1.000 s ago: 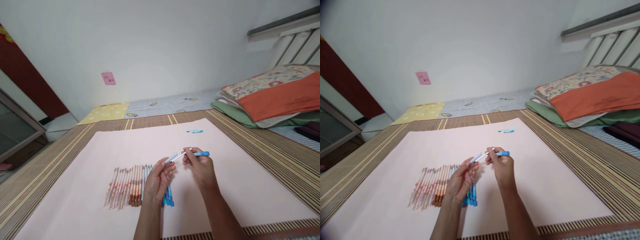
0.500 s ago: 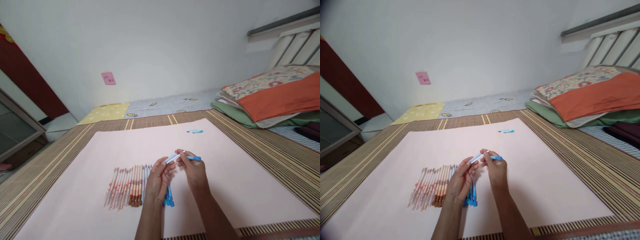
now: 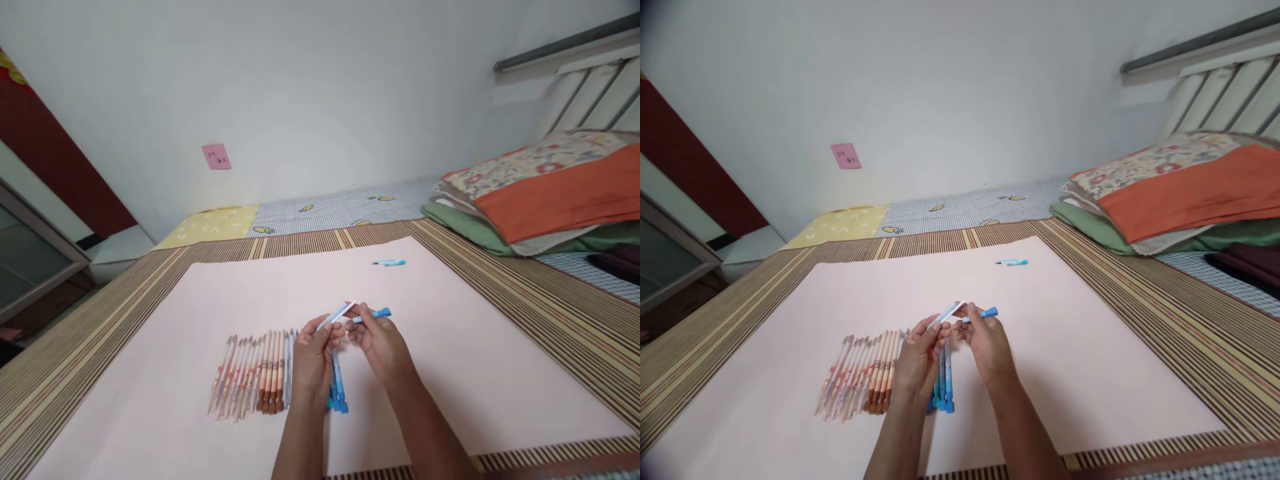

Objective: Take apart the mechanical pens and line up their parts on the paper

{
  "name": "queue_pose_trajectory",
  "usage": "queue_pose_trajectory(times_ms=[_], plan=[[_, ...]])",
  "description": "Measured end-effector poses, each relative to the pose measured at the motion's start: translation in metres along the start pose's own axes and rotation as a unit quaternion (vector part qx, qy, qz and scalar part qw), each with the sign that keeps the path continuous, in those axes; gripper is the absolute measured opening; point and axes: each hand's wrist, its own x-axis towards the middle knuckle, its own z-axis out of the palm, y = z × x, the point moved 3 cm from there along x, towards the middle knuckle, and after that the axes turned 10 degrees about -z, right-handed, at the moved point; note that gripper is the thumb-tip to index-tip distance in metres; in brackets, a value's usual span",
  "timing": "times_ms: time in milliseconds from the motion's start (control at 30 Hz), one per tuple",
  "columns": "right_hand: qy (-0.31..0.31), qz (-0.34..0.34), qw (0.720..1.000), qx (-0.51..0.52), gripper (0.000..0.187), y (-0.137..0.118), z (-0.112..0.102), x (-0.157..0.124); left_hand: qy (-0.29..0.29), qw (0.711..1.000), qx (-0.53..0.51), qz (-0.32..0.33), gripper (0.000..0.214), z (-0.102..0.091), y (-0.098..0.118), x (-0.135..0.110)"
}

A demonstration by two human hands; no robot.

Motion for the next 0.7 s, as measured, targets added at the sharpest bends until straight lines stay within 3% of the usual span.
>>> queue_pose_trajectory(times_ms=[100,300,433,700], plan=[[-0.002,0.042,0.999,0.015,0.049,-0.002,-0.001,0.000,0.003,1.000,-0.017,0.003,0.029,-0.004,0.004,0.001],[-0.008,0.084,0.992,0.098,0.036,0.004,0.002,0.000,-0.011,1.000,-0.010,-0.002,0.022,0.002,0.003,-0.001],[0.030,0.119,0.980,0.155,0.035,0.012,0.000,0.001,0.015,0.999,-0.024,-0.027,0.011,0.002,-0.004,-0.001],[0.047,0.093,0.981,0.164,0.027,0.010,-0.004,0.004,0.021,0.999,-0.011,-0.025,0.010,-0.001,-0.005,0.002]])
